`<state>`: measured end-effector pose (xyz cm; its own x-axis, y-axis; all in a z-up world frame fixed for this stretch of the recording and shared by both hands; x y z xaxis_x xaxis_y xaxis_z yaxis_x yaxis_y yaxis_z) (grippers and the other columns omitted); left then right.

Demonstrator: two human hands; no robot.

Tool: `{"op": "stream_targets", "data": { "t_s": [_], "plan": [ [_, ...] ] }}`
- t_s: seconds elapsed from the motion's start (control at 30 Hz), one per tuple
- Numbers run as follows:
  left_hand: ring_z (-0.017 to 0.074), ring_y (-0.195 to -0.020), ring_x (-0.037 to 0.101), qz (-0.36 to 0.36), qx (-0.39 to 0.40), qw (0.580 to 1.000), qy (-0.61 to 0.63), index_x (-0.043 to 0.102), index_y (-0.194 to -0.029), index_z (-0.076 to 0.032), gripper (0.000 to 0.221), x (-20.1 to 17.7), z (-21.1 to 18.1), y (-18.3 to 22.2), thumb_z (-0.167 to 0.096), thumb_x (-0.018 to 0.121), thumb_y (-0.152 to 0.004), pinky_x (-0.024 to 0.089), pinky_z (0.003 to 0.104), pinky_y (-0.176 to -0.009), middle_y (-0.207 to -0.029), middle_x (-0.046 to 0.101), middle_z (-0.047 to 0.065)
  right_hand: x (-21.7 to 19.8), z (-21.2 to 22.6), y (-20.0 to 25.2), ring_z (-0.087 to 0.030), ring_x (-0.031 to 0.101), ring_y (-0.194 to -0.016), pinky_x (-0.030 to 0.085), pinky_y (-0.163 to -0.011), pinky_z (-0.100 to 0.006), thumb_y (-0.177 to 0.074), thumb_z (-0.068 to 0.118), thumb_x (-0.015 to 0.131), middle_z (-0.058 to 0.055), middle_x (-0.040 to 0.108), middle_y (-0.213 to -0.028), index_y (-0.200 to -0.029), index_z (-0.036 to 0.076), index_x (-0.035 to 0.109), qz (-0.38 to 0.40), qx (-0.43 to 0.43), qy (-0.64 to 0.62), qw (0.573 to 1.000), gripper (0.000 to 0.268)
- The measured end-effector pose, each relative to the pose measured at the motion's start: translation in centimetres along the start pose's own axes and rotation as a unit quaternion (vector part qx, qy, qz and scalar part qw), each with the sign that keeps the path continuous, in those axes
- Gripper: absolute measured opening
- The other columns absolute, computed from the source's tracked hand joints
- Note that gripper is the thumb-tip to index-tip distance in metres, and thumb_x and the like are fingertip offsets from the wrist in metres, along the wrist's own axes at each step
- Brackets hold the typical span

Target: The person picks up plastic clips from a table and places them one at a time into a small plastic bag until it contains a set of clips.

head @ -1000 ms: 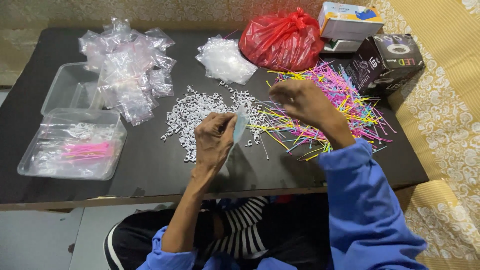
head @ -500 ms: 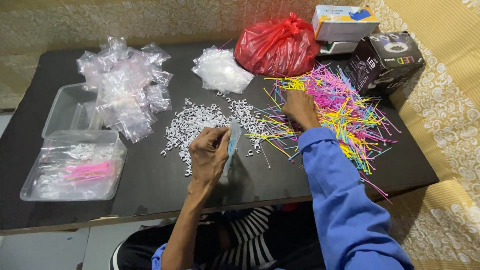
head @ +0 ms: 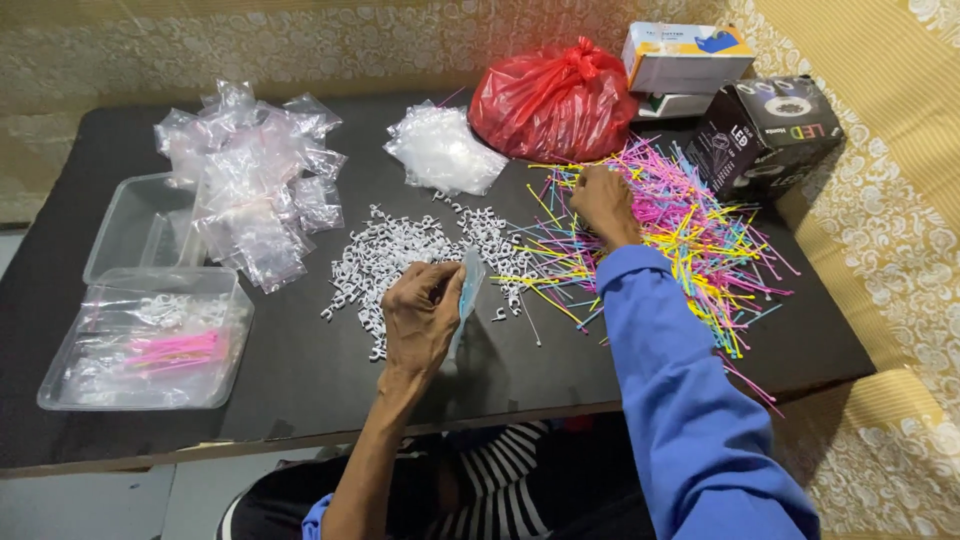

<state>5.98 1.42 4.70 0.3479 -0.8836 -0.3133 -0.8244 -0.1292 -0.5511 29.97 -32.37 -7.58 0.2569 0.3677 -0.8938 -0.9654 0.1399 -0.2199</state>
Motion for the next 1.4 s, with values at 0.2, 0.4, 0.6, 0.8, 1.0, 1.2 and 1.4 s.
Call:
{"op": "stream_targets", "data": {
  "t_s": [0.2,0.4,0.6,0.8,1.0,1.2,1.4],
  "plan": [
    [0.0247,-0.062,0.070,0.002,-0.004,1.000,-0.001,0.081,-0.090,-0.009,0.006,-0.3,0.3,-0.1,-0.011,0.075,-0.092,0.049,0.030,-0.051,-0.072,0.068,0.014,7.8,-0.9,1.9,-0.049,0.060,-0.089,0.049,-0.094,-0.066,-0.085,0.021,0.055,-0.035,0.058,-0.103,-0.108,-0.004,0.071,-0.470,-0.333,0.344,0.742,0.038],
    [0.0246,-0.064,0.070,0.003,-0.010,1.000,0.000,0.081,-0.091,-0.009,0.006,-0.5,0.1,-0.1,-0.009,0.075,-0.092,0.050,0.030,-0.052,-0.073,0.068,0.014,0.6,1.5,-0.5,-0.048,0.073,-0.076,0.058,-0.066,-0.059,-0.081,0.019,0.063,-0.024,0.071,-0.073,-0.084,-0.002,0.078,-0.023,-0.042,0.130,0.990,0.026],
    [0.0232,-0.061,0.069,0.005,-0.004,1.000,0.000,0.081,-0.093,-0.007,0.007,-0.6,-0.9,0.0,-0.009,0.073,-0.095,0.049,0.028,-0.051,-0.072,0.068,0.013,-1.7,-3.6,0.0,-0.026,0.071,-0.081,0.053,-0.075,-0.043,-0.077,0.034,0.077,-0.002,0.071,-0.080,-0.092,0.026,0.078,-0.036,-0.035,-0.179,0.983,0.017],
    [0.0265,-0.061,0.069,0.009,0.012,1.000,0.006,0.080,-0.093,-0.005,0.008,0.1,-2.6,0.2,-0.008,0.074,-0.095,0.050,0.028,-0.050,-0.071,0.067,0.016,-8.3,0.0,6.5,-0.008,0.061,-0.080,0.051,-0.069,-0.024,-0.088,0.021,0.080,0.000,0.069,-0.088,-0.094,0.013,0.071,-0.032,0.009,-0.512,0.859,0.013],
    [0.0283,-0.062,0.070,0.020,0.003,1.000,0.012,0.080,-0.091,-0.004,0.007,1.1,-2.0,0.6,-0.008,0.075,-0.093,0.051,0.030,-0.050,-0.073,0.068,0.017,-11.5,3.2,10.6,-0.015,0.076,-0.080,0.063,-0.075,-0.028,-0.093,0.019,0.072,-0.006,0.074,-0.091,-0.099,0.014,0.060,0.051,0.049,-0.604,0.794,0.015],
    [0.0291,-0.064,0.071,0.023,0.009,1.000,0.014,0.081,-0.090,-0.007,0.006,1.7,-1.7,0.8,-0.010,0.075,-0.091,0.053,0.031,-0.051,-0.073,0.068,0.016,-12.5,3.9,11.5,-0.018,0.074,-0.073,0.065,-0.070,-0.032,-0.094,0.011,0.075,-0.012,0.071,-0.088,-0.108,0.005,0.067,0.094,-0.031,-0.568,0.817,0.017],
    [0.0320,-0.066,0.072,0.032,0.002,0.999,0.024,0.080,-0.090,-0.008,0.007,2.4,-1.3,1.2,-0.011,0.073,-0.092,0.054,0.032,-0.052,-0.074,0.068,0.017,-18.6,13.3,16.1,-0.022,0.070,-0.071,0.062,-0.063,-0.033,-0.090,0.000,0.075,-0.020,0.074,-0.085,-0.105,0.001,0.078,0.194,-0.224,-0.373,0.879,0.016]
  ]
}}
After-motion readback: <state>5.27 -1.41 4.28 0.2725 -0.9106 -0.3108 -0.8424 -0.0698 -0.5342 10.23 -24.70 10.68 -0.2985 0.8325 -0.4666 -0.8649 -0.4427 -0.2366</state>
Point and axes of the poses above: each hand's wrist, its own y-axis away from the middle knuckle, its own x-axis out of the palm, z = x × y, the point moved 7 cm from there along -y, towards the middle knuckle
